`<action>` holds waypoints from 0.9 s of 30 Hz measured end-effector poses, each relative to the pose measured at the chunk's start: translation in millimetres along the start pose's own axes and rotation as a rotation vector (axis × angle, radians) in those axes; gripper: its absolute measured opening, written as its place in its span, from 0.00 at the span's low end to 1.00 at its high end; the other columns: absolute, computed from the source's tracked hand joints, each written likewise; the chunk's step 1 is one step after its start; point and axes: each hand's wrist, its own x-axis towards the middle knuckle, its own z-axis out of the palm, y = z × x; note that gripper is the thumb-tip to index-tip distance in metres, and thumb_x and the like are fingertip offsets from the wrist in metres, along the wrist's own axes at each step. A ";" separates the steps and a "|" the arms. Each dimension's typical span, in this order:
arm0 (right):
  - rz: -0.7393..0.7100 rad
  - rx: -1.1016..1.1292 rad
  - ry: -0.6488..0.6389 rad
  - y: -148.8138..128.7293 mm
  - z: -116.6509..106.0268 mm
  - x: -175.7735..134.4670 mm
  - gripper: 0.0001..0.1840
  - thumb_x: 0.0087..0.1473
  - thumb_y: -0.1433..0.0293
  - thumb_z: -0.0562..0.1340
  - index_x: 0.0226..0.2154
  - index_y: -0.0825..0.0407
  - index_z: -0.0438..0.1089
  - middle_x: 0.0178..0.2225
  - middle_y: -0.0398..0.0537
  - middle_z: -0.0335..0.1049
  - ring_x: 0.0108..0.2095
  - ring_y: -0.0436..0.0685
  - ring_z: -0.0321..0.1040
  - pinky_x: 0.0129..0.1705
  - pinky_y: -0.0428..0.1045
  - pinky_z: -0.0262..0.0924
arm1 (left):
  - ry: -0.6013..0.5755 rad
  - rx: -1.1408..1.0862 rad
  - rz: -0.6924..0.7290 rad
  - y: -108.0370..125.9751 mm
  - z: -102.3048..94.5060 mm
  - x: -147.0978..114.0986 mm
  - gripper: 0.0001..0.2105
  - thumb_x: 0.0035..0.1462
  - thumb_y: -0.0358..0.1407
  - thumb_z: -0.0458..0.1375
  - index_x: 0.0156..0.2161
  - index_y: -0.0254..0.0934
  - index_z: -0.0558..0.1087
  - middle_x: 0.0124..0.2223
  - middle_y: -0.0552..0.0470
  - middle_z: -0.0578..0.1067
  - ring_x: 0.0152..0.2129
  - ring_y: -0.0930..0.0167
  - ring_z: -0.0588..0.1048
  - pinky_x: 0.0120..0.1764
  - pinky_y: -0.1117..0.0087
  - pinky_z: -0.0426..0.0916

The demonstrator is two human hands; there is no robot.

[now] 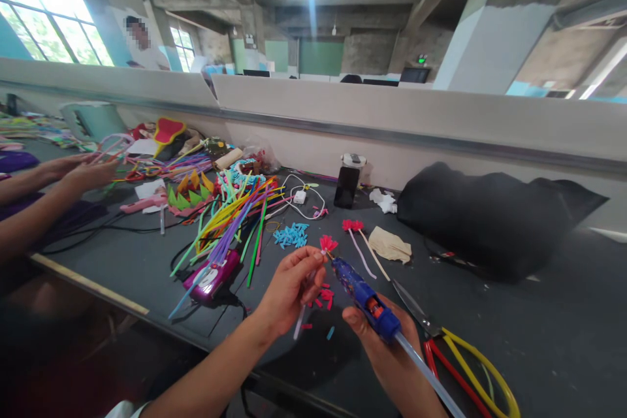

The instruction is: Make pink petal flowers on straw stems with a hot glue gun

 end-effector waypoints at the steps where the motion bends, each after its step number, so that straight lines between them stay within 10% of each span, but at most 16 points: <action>1: 0.008 -0.008 0.003 0.4 -0.6 0.0 0.24 0.46 0.50 0.65 0.16 0.51 0.64 0.13 0.40 0.59 0.16 0.49 0.57 0.18 0.43 0.56 | -0.002 -0.001 0.000 0.3 0.1 -0.1 0.09 0.54 0.40 0.60 0.32 0.35 0.69 0.19 0.59 0.68 0.09 0.82 0.55 0.14 0.76 0.42; 27: 0.078 0.108 0.082 -20.5 7.6 -4.8 0.27 0.42 0.48 0.66 0.13 0.50 0.59 0.13 0.38 0.54 0.16 0.48 0.52 0.17 0.44 0.53 | -0.008 -0.022 -0.044 3.9 -0.5 -0.4 0.09 0.53 0.40 0.60 0.31 0.35 0.69 0.17 0.60 0.66 0.08 0.83 0.53 0.14 0.76 0.42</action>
